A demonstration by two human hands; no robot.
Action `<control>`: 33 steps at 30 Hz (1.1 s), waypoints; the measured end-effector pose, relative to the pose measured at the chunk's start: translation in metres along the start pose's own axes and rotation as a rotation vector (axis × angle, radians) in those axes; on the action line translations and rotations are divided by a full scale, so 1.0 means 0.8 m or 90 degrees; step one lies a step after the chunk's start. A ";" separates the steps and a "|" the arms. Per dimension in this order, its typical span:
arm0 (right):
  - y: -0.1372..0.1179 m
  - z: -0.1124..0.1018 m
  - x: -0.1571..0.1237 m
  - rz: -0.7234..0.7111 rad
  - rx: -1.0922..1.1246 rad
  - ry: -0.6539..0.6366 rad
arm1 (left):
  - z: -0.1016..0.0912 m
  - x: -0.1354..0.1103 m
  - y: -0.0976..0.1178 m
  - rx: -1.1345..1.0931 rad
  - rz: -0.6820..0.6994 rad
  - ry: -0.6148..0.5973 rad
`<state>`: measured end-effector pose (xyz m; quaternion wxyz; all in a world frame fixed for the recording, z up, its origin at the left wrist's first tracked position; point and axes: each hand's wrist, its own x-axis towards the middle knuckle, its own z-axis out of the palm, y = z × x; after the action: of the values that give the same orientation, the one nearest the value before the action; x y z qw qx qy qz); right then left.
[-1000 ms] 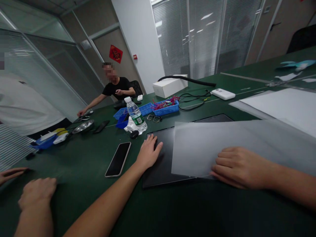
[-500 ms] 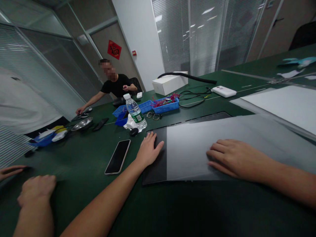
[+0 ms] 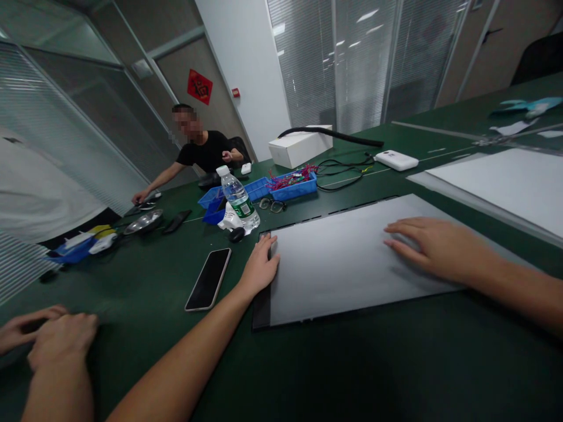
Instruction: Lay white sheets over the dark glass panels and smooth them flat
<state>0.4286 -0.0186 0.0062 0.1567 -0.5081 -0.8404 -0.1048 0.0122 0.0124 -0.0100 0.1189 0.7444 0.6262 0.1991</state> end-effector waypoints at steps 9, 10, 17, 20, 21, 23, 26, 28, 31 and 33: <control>0.059 0.021 -0.004 0.131 -0.045 0.018 | 0.001 0.002 -0.012 -0.049 -0.030 0.068; 0.060 0.026 -0.003 0.108 -0.041 0.046 | 0.002 0.002 -0.014 -0.053 -0.025 0.073; 0.058 0.037 0.000 -0.037 0.048 0.092 | 0.005 0.002 -0.017 -0.073 -0.011 0.069; 0.061 0.037 0.000 -0.033 0.071 0.064 | 0.004 0.002 -0.015 -0.071 -0.010 0.060; 0.064 0.037 0.000 -0.031 0.077 0.060 | 0.005 0.002 -0.015 -0.067 -0.007 0.056; 0.074 0.036 0.001 -0.021 0.074 0.066 | 0.007 0.003 -0.015 -0.052 0.003 0.048; 0.110 0.034 -0.001 0.021 -0.001 0.109 | 0.010 0.005 -0.016 -0.025 0.018 0.033; 0.153 0.035 -0.008 0.060 -0.072 0.154 | 0.012 0.006 -0.017 -0.007 0.021 0.026; 0.232 0.046 -0.027 0.096 -0.129 0.286 | 0.012 0.004 -0.014 0.022 0.035 0.013; 0.279 0.059 -0.041 0.055 -0.168 0.377 | 0.011 0.002 -0.012 0.040 0.050 0.008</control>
<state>0.6335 0.0736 -0.0462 0.3316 -0.5065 -0.7151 -0.3494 0.0080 0.0163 -0.0212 0.0833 0.7705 0.6032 0.1886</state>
